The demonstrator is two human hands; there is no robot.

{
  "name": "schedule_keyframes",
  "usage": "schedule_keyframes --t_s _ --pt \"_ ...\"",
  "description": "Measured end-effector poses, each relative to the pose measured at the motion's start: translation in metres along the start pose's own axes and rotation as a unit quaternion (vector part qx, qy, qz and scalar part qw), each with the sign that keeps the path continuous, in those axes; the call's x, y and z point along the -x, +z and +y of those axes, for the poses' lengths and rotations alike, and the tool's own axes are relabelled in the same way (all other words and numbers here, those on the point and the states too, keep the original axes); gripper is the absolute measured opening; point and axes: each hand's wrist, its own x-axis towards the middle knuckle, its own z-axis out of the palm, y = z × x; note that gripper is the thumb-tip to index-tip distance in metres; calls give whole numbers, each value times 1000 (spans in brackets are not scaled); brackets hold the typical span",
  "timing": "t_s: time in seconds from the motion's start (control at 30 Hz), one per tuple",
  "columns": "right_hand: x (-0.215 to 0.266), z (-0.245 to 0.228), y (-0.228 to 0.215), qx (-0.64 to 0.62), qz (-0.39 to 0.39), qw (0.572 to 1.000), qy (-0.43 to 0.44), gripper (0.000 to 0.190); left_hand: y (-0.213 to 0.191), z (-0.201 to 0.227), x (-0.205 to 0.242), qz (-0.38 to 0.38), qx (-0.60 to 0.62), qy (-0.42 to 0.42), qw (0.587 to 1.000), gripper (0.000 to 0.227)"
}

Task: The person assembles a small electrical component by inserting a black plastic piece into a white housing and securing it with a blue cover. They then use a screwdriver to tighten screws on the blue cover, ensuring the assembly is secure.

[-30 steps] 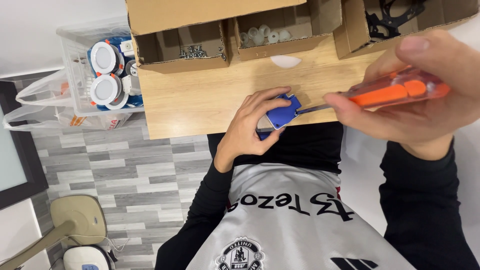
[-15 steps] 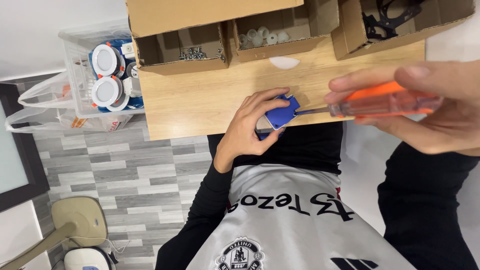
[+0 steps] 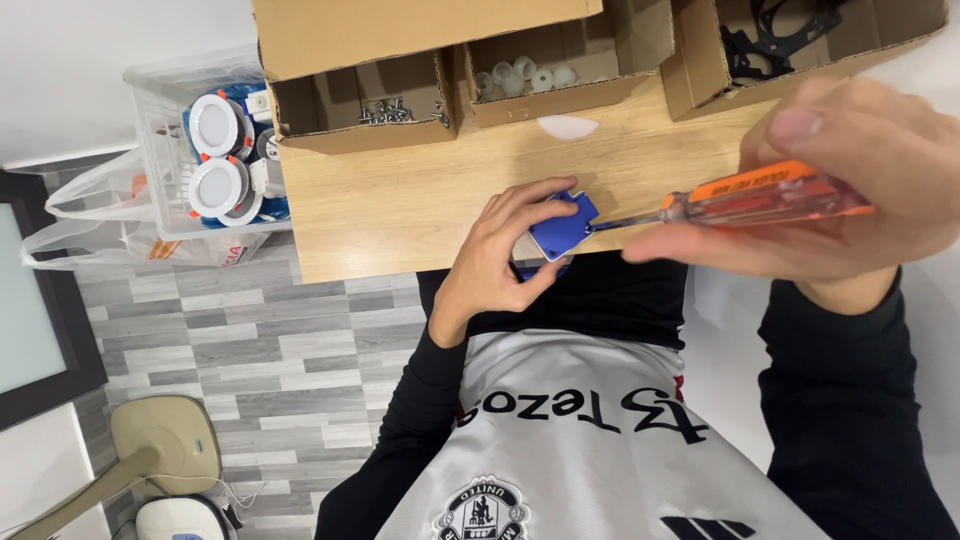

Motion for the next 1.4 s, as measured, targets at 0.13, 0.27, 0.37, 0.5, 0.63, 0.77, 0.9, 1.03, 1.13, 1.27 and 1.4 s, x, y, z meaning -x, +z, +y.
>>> schedule_keyframes --t_s 0.13,0.27,0.37,0.5,0.63,0.77,0.9,1.03,1.13,1.27,1.4 --pt "-38 -16 -9 -161 -55 985 -23 72 1 -4 2 -2 4 2 1000 51" --pt "-43 -26 -37 -405 -235 807 359 77 1 -3 1 -1 2 2 1000 50" --pt "-46 -29 -40 -420 -285 714 483 61 1 -2 1 -2 4 -1 1000 50" --pt "-41 -51 -35 -213 -174 952 131 95 0 -1 0 -4 3 -3 1000 49" --pt "-38 -27 -15 -174 -117 978 17 81 0 -2 0 -3 0 1 1000 49" --pt "-50 -29 -15 16 -281 948 147 63 1 -1 0 -2 -1 2 1000 48" --pt "-35 -22 -9 60 -280 940 186 73 6 -9 -2 38 34 19 999 57" --pt "-26 -23 -7 -91 -21 995 -22 82 1 -3 0 0 1 6 1000 49" --pt "-36 -42 -27 -322 -141 930 109 94 0 -1 0 0 -1 6 1000 48" --pt "-37 -41 -42 -295 -218 922 127 92 0 -1 1 -2 -1 1 1000 49" --pt "-37 -40 -36 -187 -173 963 88 95 1 -1 0 1 -1 4 1000 49"
